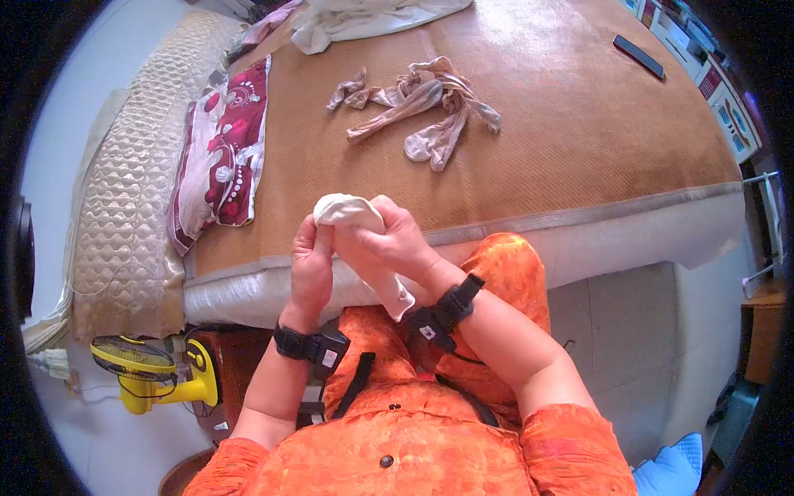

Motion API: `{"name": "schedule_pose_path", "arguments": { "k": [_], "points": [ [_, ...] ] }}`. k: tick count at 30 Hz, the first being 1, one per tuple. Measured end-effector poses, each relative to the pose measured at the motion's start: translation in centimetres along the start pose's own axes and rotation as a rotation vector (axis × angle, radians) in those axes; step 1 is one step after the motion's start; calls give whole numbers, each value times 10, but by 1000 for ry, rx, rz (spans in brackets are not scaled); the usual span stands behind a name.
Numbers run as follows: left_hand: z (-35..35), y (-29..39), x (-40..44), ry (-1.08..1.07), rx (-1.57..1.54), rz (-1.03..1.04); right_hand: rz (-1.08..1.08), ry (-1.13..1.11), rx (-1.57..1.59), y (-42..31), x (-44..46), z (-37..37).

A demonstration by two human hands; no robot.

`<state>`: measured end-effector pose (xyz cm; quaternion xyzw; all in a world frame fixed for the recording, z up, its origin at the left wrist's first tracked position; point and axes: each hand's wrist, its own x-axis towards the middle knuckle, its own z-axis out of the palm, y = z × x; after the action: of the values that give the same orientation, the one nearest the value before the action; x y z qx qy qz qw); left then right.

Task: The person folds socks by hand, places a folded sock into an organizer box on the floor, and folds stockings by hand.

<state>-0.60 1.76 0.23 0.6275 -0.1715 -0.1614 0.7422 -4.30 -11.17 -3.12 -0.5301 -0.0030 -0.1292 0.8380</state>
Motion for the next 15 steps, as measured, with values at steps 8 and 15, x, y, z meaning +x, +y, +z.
{"name": "schedule_pose_path", "arguments": {
  "k": [8, 15],
  "points": [
    [-14, -2, -7, -5, -218, -37, -460, -132, -446, -16, -11, -1],
    [-9, 9, -13, -59, -155, -60, 104, -91, 163, -13, -4, -3]
  ]
}}
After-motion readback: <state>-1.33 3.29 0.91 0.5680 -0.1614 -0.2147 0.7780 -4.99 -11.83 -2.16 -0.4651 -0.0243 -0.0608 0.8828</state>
